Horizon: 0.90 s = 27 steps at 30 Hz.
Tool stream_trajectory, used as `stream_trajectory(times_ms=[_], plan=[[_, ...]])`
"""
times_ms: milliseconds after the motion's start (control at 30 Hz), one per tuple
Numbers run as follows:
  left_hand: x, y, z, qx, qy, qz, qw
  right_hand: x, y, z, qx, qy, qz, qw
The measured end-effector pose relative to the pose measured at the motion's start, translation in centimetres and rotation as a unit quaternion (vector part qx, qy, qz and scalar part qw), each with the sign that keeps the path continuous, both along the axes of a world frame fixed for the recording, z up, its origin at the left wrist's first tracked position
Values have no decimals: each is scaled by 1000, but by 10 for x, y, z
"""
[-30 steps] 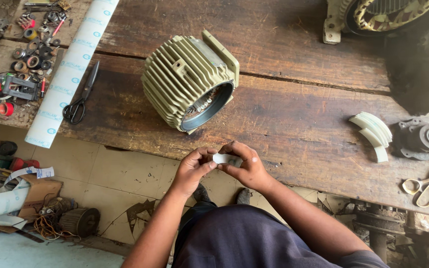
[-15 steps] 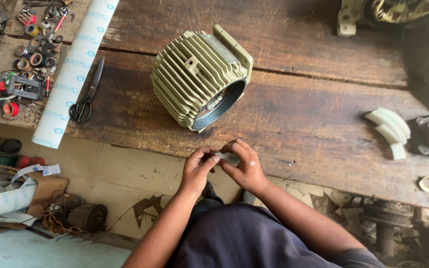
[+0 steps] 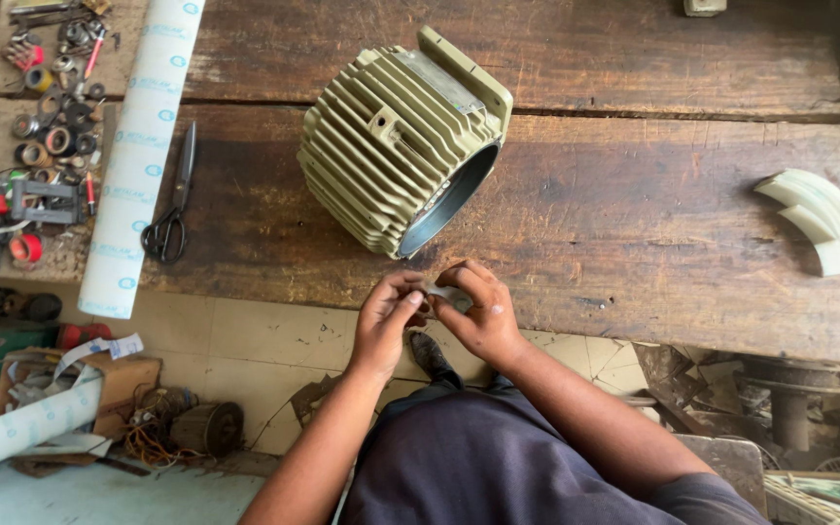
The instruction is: The person wipes the inside of an electric motor stator housing with a dark cloth, then fits white curved insulation liner strips one at a time into the slots around the housing's inner wall, pressing each strip into place by hand.
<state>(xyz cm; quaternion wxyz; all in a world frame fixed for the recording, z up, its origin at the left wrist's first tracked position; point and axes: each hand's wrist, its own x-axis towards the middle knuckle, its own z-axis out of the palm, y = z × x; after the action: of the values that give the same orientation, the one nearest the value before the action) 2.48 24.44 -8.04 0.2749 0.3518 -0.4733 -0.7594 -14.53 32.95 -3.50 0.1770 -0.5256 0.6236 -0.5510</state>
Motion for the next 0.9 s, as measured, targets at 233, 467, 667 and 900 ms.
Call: stream_trajectory(times_ms=[233,467,667,900], plan=[[20,-25,-22,-165,-230,-64,957,-17,-32,-26,28,-22,-90,995],[-1,-19,-6,-212,-243,-147,935,-34,-72,-55,86,6,-96,992],[-35,-17,23,-333,-354,-167,858,-33,-85,-57,55,29,-94,994],[-54,-15,36,-415,-542,-247,687,-33,-90,-46,67,69,-88,991]])
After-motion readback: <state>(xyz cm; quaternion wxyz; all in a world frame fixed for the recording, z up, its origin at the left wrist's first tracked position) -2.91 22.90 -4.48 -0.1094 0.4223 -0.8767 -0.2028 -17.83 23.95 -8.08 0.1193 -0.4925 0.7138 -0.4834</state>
